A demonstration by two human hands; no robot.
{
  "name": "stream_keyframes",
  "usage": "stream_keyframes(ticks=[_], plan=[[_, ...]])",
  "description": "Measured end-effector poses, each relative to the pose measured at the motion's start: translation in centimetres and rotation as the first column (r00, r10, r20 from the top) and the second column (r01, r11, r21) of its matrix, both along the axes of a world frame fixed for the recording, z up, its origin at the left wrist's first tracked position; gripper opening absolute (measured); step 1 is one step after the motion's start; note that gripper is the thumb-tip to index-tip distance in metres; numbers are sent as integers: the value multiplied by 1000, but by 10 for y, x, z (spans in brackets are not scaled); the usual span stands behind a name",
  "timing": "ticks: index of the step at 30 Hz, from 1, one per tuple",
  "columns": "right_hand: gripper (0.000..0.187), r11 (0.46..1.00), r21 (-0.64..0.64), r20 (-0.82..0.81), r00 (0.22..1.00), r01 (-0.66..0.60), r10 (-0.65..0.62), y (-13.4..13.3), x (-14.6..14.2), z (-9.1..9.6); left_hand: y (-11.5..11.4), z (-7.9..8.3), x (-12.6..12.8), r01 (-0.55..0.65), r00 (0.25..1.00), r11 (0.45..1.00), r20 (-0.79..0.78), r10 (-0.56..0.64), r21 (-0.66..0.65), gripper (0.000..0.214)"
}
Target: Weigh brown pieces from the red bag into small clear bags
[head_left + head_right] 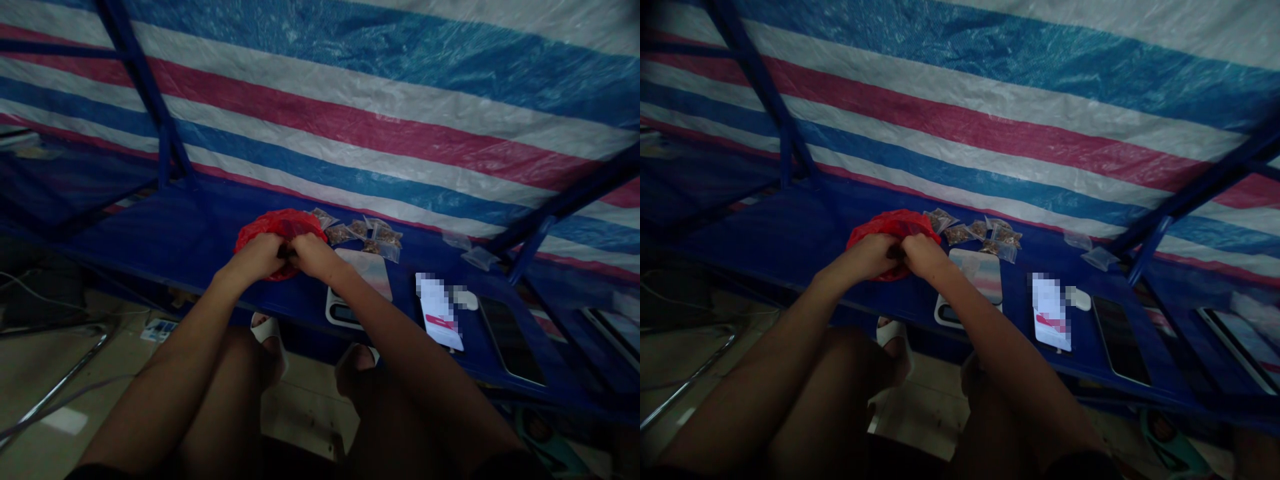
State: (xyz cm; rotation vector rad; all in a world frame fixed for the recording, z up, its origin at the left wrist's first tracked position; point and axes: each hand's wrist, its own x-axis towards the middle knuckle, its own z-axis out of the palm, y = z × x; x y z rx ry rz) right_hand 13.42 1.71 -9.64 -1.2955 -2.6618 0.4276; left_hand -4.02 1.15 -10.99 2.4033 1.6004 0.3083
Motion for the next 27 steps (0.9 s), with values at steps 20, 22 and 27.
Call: stream_keyframes(ticks=[20, 22, 27], plan=[[27, 995, 23, -233, 969, 95, -87, 5, 18, 3, 0, -2, 5, 11, 1000, 999, -8, -11, 32, 18], [26, 995, 22, -245, 965, 101, -93, 5, 18, 2, 1, -2, 6, 8, 1000, 1000, -13, -7, 29, 19], [25, 995, 16, -264, 960, 102, -94, 5, 19, -1, 2, -4, 7, 28, 999, 1000, -34, -28, 10, 18]])
